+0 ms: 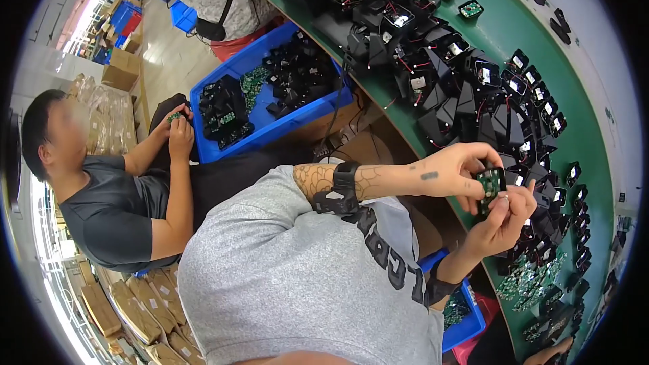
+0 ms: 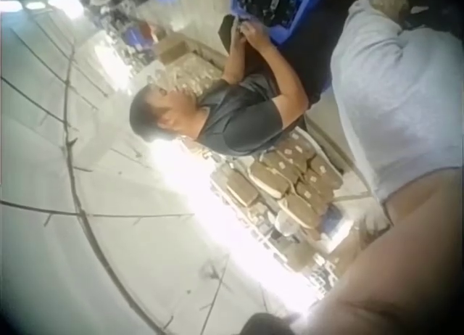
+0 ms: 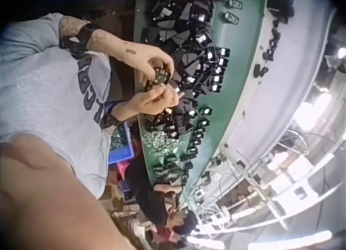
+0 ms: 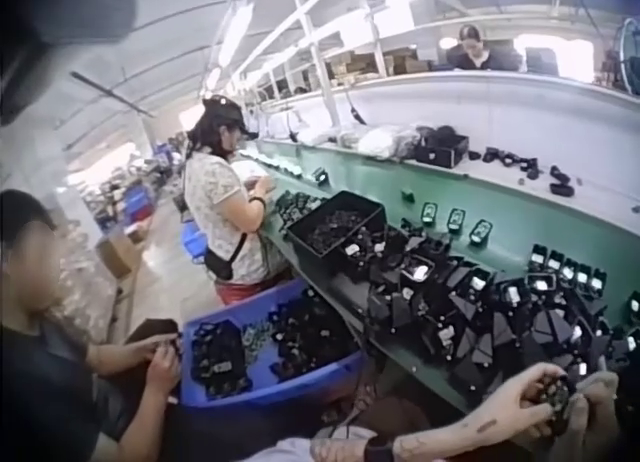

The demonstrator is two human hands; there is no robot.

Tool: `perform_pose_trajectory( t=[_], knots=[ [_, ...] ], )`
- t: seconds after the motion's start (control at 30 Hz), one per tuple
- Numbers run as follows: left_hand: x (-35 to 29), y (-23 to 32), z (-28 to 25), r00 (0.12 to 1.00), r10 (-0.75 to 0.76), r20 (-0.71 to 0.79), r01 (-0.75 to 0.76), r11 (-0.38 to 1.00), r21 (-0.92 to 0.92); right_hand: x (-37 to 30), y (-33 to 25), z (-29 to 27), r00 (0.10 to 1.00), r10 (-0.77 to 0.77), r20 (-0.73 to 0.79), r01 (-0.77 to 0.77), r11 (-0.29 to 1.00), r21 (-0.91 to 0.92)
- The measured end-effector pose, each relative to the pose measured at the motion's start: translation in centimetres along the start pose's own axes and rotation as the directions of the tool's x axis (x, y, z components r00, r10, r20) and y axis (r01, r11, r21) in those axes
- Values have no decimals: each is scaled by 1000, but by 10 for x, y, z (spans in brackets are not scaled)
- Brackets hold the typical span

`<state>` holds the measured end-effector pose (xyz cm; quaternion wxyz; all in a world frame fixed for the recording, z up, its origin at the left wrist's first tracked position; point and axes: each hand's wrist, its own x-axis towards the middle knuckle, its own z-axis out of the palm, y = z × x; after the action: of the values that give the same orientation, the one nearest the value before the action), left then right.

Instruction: The person picks up a plastic housing and a circuit board, fits the board into the housing, and presses it into place. They then pick up a small white component and insert it into the assembly before placing the unit onto the work surface, repeating the process.

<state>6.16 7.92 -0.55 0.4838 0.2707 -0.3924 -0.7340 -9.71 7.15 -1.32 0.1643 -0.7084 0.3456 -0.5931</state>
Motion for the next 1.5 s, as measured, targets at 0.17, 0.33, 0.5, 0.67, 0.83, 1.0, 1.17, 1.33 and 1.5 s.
perform_pose_trajectory(
  t=[0.17,0.33,0.5,0.67,0.83,1.0,1.17,1.33,1.5],
  knots=[
    [10,20,1,945,326,3,-308,891,333,13,-17,2,986,151,-77,-150,989,17],
    [5,33,-15,874,462,-153,-314,775,548,41,-23,24,986,144,85,-138,988,-64],
    [23,35,-12,893,440,-96,-361,827,431,52,-26,15,968,245,60,-238,965,-109],
    [42,42,-17,895,445,-42,-373,795,478,64,-10,18,966,252,63,-245,964,-99],
    [62,46,-27,898,437,-46,-355,784,509,73,6,24,957,285,63,-282,958,-52],
    [75,47,-38,916,398,-50,-314,788,530,79,18,32,949,306,71,-302,951,-64],
    [80,49,-46,932,361,-33,-292,802,521,76,22,39,945,326,38,-321,942,-103],
    [77,52,-50,940,341,1,-296,814,500,75,18,45,944,329,31,-324,940,-110],
    [72,48,-60,918,395,36,-345,751,564,73,8,55,939,345,6,-337,922,-191]
  ],
)
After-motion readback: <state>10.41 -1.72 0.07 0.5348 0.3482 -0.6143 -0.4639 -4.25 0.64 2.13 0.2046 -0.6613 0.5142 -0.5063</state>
